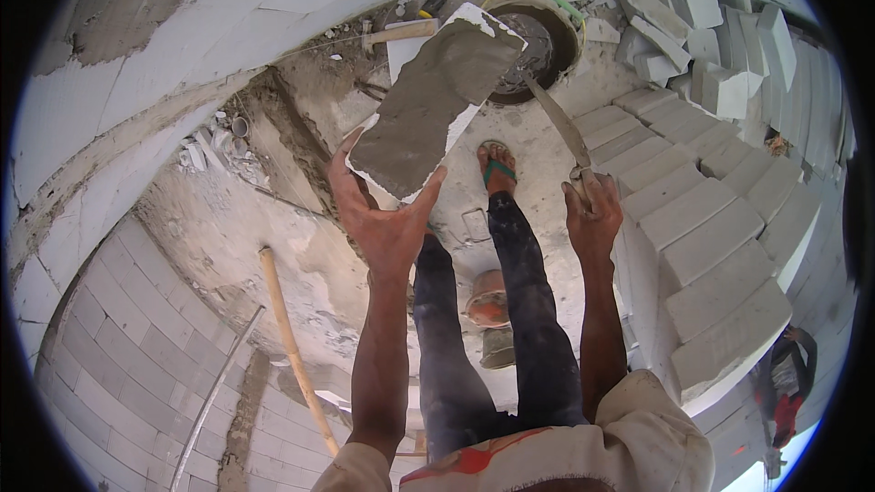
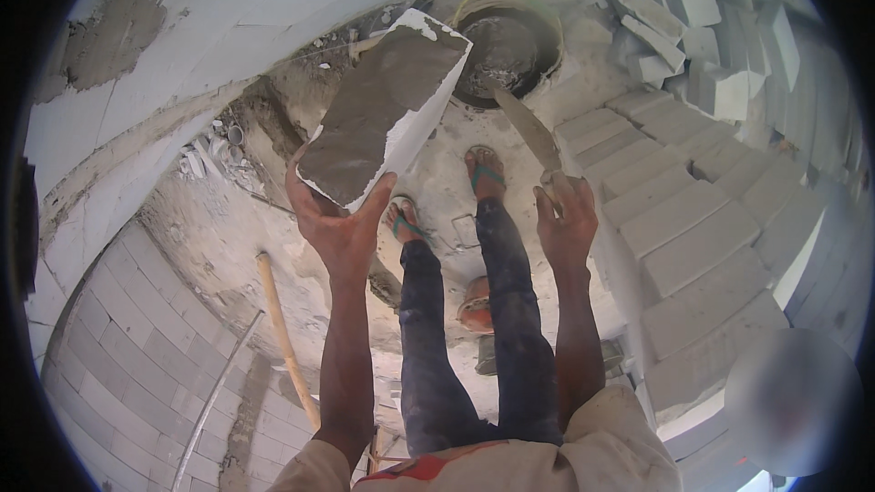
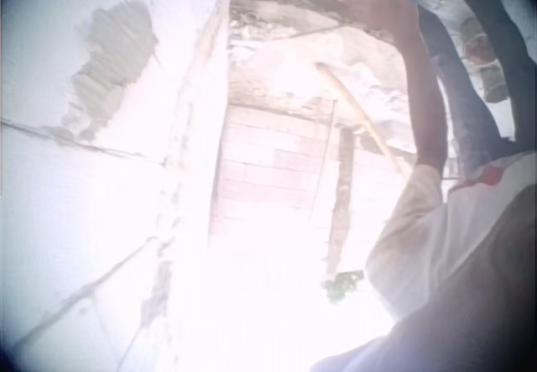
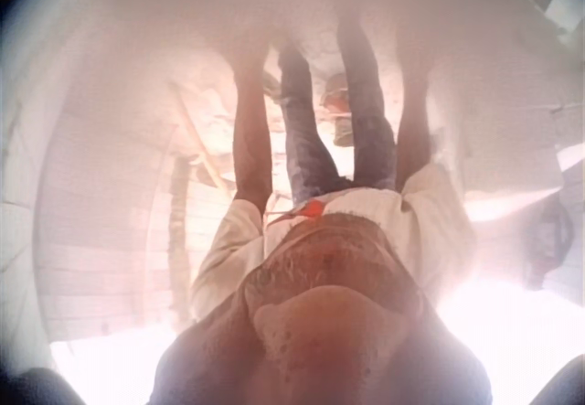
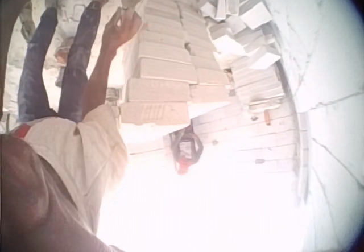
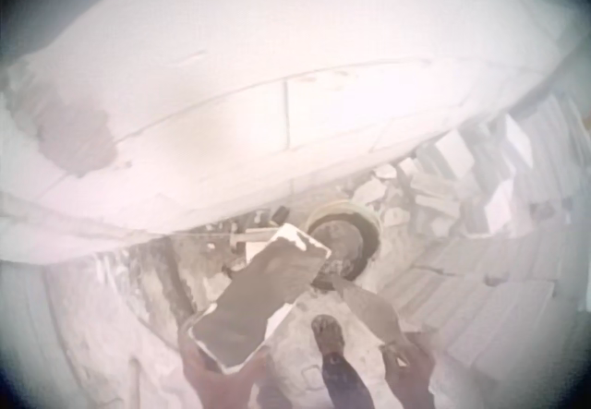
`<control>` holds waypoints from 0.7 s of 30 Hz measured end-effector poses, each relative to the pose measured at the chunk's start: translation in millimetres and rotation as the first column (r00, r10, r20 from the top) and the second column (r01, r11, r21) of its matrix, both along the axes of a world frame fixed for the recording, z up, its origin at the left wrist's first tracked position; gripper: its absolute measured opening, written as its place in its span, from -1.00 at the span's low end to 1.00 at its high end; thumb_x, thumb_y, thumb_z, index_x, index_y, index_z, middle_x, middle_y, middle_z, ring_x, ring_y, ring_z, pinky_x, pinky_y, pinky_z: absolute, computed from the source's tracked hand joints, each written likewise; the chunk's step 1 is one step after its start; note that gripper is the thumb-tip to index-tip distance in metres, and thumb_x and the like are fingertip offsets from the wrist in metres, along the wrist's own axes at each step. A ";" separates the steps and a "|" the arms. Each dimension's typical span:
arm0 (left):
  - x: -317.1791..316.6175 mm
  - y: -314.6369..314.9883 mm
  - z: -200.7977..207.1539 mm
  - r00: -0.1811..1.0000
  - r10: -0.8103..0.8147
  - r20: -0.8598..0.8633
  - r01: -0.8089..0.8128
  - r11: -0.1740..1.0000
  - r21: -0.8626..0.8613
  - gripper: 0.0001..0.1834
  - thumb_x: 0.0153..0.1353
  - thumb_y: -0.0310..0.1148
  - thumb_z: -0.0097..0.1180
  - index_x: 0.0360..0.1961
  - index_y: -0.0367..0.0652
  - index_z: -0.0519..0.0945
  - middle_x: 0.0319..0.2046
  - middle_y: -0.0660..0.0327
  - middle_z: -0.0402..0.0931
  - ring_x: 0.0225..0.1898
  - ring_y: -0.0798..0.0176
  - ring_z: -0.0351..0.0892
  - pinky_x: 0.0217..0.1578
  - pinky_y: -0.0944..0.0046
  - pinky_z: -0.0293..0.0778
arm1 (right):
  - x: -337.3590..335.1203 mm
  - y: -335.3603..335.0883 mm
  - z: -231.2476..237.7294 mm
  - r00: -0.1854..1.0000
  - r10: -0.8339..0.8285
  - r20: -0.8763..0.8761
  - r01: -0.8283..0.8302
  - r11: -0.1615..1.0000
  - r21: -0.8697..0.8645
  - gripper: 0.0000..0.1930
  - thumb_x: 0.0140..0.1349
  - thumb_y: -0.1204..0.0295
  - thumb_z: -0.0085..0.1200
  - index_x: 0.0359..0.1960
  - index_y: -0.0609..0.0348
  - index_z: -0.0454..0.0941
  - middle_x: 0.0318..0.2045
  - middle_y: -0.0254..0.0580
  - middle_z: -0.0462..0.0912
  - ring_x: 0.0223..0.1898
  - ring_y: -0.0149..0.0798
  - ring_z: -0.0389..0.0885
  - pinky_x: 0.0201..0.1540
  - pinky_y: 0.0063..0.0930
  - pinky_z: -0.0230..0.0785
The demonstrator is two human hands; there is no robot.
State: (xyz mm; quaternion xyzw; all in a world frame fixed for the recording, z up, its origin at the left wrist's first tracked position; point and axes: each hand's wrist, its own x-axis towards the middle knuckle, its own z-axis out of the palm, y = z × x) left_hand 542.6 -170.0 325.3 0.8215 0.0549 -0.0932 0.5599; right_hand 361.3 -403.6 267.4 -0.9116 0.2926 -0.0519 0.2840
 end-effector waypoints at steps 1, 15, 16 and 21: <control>-0.5 0.6 -0.1 1.000 -0.005 0.003 0.004 1.000 0.005 0.01 -0.10 -0.46 0.68 0.38 -0.26 0.33 0.23 0.00 0.38 0.25 0.09 0.50 0.28 0.07 0.47 | 4.0 -0.4 -9.9 0.996 -0.043 -0.082 0.051 0.994 0.096 -0.61 0.11 0.55 0.43 0.02 0.20 0.69 -0.18 -0.05 0.66 -0.25 0.03 0.65 -0.19 -0.09 0.50; 6.4 -13.4 -6.2 0.957 -0.140 0.254 0.082 0.970 0.228 0.01 -0.11 -0.34 0.70 0.33 -0.32 0.33 0.16 -0.03 0.36 0.18 -0.04 0.48 0.18 -0.04 0.47 | 85.6 -1.1 -156.5 0.849 -0.310 -0.427 0.516 0.318 0.795 -0.85 0.33 0.40 0.26 -0.24 0.23 0.61 -0.49 -0.34 0.57 -0.61 -0.45 0.50 -0.60 -0.44 0.32; 6.8 -15.4 -6.8 0.965 -0.109 0.238 0.066 0.981 0.180 0.01 -0.12 -0.33 0.71 0.33 -0.32 0.37 0.16 -0.03 0.35 0.20 -0.09 0.46 0.20 -0.05 0.46 | 87.5 -3.9 -158.8 0.859 -0.301 -0.415 0.503 0.339 0.795 -0.86 0.32 0.43 0.25 -0.25 0.23 0.58 -0.50 -0.33 0.56 -0.60 -0.43 0.52 -0.61 -0.43 0.32; 1.8 -15.7 -12.1 0.963 -0.087 0.254 0.032 0.977 0.211 0.00 -0.11 -0.32 0.70 0.33 -0.33 0.36 0.14 -0.01 0.34 0.21 -0.05 0.44 0.19 -0.07 0.46 | 91.3 -12.8 -169.7 0.868 -0.208 -0.451 0.496 0.384 0.779 -0.87 0.32 0.43 0.22 -0.25 0.22 0.57 -0.50 -0.31 0.56 -0.59 -0.42 0.52 -0.61 -0.41 0.33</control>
